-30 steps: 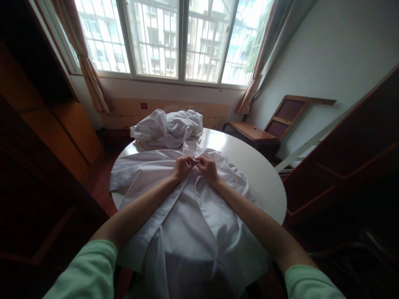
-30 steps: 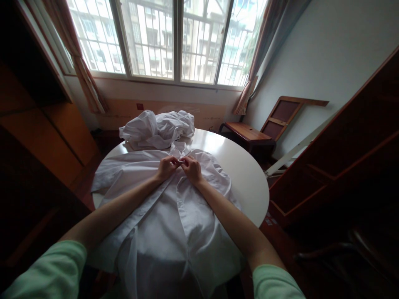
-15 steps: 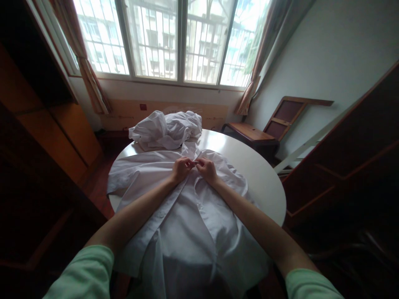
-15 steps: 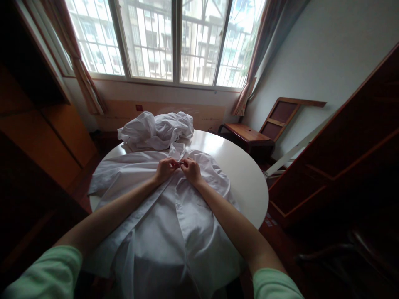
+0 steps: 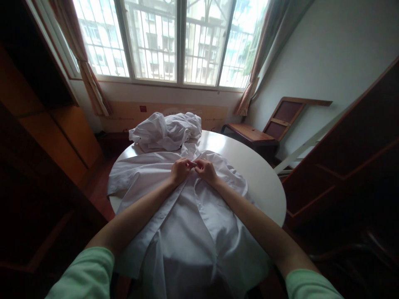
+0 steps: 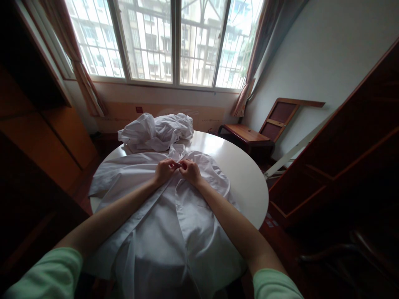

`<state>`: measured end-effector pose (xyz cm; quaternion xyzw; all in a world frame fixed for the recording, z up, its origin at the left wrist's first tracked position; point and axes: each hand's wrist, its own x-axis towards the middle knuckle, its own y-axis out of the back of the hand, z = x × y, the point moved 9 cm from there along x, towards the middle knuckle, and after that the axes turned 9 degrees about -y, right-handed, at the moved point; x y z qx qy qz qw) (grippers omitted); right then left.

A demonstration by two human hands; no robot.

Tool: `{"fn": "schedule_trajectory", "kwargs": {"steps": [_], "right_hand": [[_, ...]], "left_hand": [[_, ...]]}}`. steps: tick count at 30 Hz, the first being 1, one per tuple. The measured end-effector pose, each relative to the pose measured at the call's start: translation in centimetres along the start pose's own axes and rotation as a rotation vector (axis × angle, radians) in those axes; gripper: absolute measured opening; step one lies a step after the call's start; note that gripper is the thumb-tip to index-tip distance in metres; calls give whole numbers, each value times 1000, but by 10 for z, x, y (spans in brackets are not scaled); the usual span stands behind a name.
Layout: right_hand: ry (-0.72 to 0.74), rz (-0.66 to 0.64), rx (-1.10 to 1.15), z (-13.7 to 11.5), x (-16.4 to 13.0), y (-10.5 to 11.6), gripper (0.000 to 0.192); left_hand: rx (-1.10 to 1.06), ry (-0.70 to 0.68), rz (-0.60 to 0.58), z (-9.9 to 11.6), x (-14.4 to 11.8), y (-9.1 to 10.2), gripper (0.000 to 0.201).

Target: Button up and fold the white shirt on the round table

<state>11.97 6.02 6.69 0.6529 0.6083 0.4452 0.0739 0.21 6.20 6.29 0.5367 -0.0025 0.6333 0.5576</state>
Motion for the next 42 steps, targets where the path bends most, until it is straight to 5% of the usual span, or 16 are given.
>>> {"fn": "schedule_trajectory", "kwargs": {"steps": [12, 42], "right_hand": [[80, -48, -282, -4, -4, -2, 11], [104, -1, -338, -14, -10, 2, 12]], "left_hand": [[23, -28, -28, 4, 0, -3, 10], [-199, -110, -7, 0, 2, -7, 6]]}}
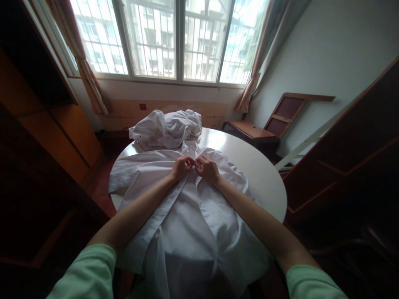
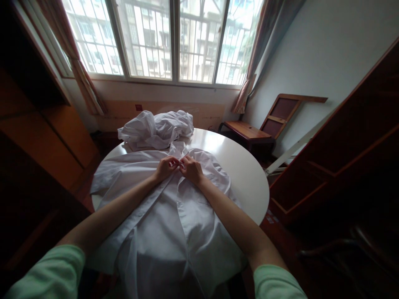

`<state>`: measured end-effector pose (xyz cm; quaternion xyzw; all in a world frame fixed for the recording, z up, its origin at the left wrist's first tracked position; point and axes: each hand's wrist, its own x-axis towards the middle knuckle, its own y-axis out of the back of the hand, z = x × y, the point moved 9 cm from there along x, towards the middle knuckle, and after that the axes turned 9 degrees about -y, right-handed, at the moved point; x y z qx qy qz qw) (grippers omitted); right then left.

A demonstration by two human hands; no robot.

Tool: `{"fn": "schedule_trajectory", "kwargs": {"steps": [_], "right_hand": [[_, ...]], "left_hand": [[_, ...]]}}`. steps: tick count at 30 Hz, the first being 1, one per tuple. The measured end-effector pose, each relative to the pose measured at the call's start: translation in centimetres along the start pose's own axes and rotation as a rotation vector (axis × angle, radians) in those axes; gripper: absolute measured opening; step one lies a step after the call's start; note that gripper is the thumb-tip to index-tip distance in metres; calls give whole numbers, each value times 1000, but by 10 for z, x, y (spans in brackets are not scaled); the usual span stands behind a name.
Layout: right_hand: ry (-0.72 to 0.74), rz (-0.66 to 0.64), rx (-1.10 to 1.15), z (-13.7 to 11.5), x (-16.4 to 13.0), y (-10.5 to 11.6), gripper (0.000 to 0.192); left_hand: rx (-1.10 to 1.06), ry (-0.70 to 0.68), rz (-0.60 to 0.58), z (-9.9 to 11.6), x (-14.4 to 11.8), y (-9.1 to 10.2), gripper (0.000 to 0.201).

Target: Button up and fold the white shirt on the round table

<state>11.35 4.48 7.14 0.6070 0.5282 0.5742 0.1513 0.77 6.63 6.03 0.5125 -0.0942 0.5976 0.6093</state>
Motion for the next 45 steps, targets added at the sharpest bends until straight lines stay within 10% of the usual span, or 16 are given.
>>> {"fn": "schedule_trajectory", "kwargs": {"steps": [28, 45], "right_hand": [[-12, 29, 213, 11, 5, -3, 4], [-28, 27, 385, 15, 8, -3, 10]], "left_hand": [[-250, 120, -100, -16, -3, -16, 17], [15, -11, -139, 1, -2, -13, 15]]}}
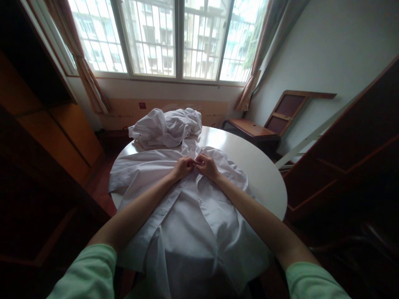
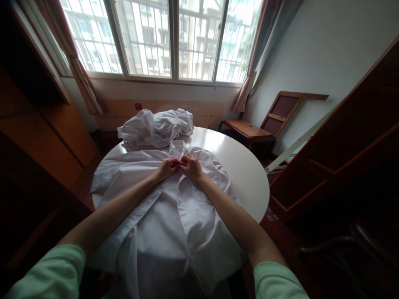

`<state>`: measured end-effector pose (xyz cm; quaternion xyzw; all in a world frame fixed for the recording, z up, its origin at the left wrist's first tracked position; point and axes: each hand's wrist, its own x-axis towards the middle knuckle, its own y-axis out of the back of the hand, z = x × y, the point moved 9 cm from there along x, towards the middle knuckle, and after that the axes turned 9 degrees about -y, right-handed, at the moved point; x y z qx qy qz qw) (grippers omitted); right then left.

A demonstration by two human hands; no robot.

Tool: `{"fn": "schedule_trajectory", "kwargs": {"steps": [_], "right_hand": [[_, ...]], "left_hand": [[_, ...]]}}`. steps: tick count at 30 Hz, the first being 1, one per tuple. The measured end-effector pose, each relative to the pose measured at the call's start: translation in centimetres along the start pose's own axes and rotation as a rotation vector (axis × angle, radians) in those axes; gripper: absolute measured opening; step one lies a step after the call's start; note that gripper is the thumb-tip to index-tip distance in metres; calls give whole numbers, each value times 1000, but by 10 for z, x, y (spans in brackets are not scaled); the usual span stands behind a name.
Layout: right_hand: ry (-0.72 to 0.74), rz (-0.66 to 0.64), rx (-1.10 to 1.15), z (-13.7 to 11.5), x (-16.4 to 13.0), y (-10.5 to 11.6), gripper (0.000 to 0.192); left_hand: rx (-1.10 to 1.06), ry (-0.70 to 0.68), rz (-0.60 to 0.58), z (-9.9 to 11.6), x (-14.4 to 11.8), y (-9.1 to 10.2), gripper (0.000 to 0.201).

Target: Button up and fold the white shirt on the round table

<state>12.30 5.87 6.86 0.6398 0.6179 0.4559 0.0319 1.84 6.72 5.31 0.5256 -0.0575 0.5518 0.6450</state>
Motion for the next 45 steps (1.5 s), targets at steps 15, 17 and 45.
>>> {"fn": "schedule_trajectory", "kwargs": {"steps": [15, 17, 45], "right_hand": [[-65, 8, -62, 7, 2, -2, 18], [-73, 8, -82, 8, 2, -3, 18], [-102, 39, -30, 17, 4, -1, 17]], "left_hand": [[-18, 38, 37, -3, 1, 4, 7], [-49, 51, 61, -4, 1, 5, 7], [77, -86, 16, 11, 0, 6, 11]]}}
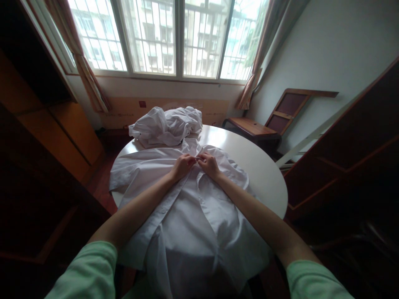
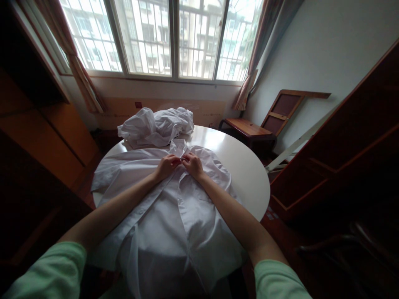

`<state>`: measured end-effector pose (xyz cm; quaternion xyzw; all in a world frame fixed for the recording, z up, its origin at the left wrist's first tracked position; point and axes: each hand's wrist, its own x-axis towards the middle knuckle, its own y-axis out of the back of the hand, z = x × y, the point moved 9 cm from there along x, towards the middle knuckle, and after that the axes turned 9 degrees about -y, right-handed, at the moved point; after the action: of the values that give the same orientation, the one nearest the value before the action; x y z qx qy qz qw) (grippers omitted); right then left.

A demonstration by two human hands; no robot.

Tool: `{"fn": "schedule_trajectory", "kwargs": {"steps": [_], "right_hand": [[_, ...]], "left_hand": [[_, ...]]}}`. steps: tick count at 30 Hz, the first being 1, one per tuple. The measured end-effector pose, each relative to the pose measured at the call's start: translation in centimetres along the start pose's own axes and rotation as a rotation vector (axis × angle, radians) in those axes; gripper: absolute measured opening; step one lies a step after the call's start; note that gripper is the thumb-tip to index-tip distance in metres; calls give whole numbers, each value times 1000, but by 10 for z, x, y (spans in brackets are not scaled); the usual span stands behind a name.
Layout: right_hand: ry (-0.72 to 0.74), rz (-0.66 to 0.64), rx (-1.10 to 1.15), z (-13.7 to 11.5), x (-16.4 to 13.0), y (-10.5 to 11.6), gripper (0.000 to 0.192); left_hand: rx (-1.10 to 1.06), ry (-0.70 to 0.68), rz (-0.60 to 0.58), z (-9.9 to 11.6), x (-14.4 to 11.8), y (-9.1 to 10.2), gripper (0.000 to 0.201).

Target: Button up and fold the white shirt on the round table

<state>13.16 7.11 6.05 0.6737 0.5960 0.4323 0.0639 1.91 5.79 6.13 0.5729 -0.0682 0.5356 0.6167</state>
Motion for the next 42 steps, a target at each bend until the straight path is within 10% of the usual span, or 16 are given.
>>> {"fn": "schedule_trajectory", "kwargs": {"steps": [42], "right_hand": [[126, -59, -185, -15, -8, -3, 10]], "left_hand": [[-389, 238, 74, -34, -6, -6, 17]]}}
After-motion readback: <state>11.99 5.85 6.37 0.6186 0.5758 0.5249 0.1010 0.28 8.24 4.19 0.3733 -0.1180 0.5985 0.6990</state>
